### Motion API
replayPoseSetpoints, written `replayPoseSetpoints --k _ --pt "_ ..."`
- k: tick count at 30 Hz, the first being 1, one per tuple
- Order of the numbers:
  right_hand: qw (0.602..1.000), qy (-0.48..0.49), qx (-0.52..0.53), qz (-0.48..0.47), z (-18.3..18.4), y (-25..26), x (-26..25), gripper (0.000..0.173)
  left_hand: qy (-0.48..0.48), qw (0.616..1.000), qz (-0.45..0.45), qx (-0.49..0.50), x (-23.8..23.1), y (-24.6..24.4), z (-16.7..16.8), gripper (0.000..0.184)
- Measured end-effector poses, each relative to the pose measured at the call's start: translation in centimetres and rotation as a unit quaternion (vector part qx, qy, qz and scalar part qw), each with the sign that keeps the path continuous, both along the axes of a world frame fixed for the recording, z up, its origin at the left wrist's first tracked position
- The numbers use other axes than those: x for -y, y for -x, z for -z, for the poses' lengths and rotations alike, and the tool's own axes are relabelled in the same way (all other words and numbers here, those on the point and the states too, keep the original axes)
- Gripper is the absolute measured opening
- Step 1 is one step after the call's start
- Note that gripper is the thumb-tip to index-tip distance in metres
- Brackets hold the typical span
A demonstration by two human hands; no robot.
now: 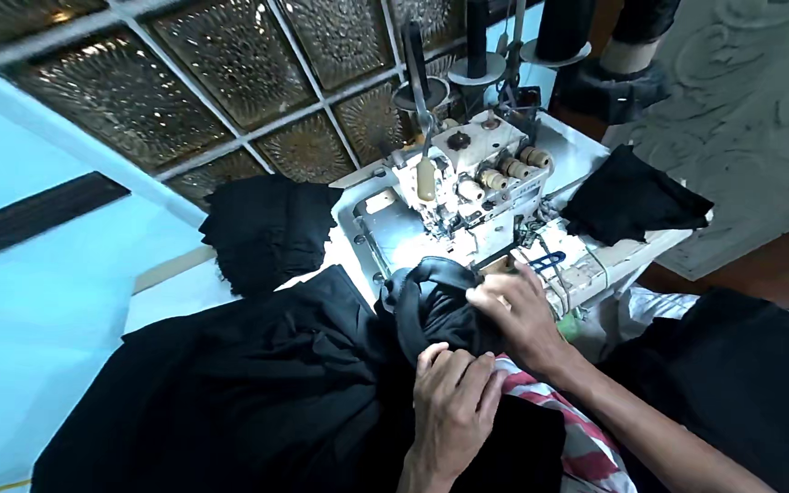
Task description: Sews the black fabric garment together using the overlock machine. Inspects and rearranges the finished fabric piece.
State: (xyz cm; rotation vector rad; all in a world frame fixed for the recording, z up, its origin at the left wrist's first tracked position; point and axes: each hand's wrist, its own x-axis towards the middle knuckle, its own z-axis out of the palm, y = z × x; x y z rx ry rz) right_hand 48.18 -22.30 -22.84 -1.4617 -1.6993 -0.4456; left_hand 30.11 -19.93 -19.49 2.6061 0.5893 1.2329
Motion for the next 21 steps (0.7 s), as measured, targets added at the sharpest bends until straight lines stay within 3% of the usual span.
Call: replayPoseSetpoints --k 2,4,6,9,11,13,21 --pt "0.994 0.014 0.095 -0.042 0.9 0.9 1.8 0.018 0.032 0.999 0.003 0.009 -1.0 1.8 -1.0 0.024" --pt "0.986 0.065 0.120 -0.099 1.9 1.7 4.0 0.019 0.040 0.998 -0.043 0.014 -2.6 4.0 -2.6 0.023" --pt "0.967 0.159 0.070 -0.188 2.2 2.8 6.4 0.016 0.015 0.993 -0.119 0.006 -4.9 6.2 -4.2 0.021" --pt "0.899 0.300 -0.047 -0.317 1.3 4.9 9.7 0.011 0.003 0.985 -0.174 -0.016 -8.3 8.8 -5.3 0.020" --pt "0.852 0.368 -0.102 -0.358 0.5 5.4 10.6 0.017 0.013 0.986 -0.161 -0.028 -9.6 9.6 -5.3 0.021" --pt "0.832 0.395 -0.127 -0.368 0.3 5.5 10.7 0.021 0.022 0.990 -0.133 -0.035 -10.2 9.4 -5.1 0.020" --pt "0.860 0.353 -0.131 -0.344 1.2 5.9 11.3 0.021 0.011 0.993 0.062 -0.099 -8.8 4.0 -4.8 0.022"
